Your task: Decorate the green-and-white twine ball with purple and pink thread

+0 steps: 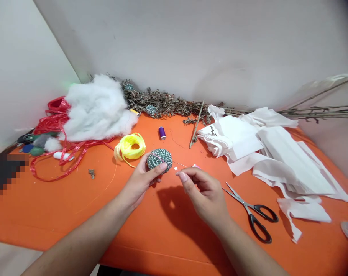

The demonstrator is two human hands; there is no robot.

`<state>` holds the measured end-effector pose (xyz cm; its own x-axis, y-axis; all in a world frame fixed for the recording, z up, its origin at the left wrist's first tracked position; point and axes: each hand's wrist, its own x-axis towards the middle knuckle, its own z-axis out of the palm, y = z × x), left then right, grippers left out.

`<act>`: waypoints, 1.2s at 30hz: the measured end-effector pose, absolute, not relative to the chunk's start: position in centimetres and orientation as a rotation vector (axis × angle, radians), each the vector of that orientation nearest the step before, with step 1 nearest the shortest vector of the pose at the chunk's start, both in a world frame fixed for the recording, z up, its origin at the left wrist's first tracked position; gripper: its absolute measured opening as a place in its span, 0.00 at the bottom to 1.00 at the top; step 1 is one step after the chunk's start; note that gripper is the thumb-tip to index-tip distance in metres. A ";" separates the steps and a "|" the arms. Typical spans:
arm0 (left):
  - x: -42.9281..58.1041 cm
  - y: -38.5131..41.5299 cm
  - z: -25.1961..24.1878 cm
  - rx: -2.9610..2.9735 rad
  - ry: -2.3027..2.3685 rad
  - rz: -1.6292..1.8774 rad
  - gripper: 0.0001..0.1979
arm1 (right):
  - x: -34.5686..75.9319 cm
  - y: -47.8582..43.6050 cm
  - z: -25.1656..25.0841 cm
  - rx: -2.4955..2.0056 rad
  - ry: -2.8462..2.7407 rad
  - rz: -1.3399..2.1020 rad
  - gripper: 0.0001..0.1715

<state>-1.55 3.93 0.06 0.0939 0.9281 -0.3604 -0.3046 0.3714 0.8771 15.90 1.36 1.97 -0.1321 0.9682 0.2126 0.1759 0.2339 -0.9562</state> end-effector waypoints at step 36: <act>-1.6 4.0 0.0 0.390 0.836 1.155 0.15 | 15.8 1.7 1.6 -1.213 -1.592 1.023 0.13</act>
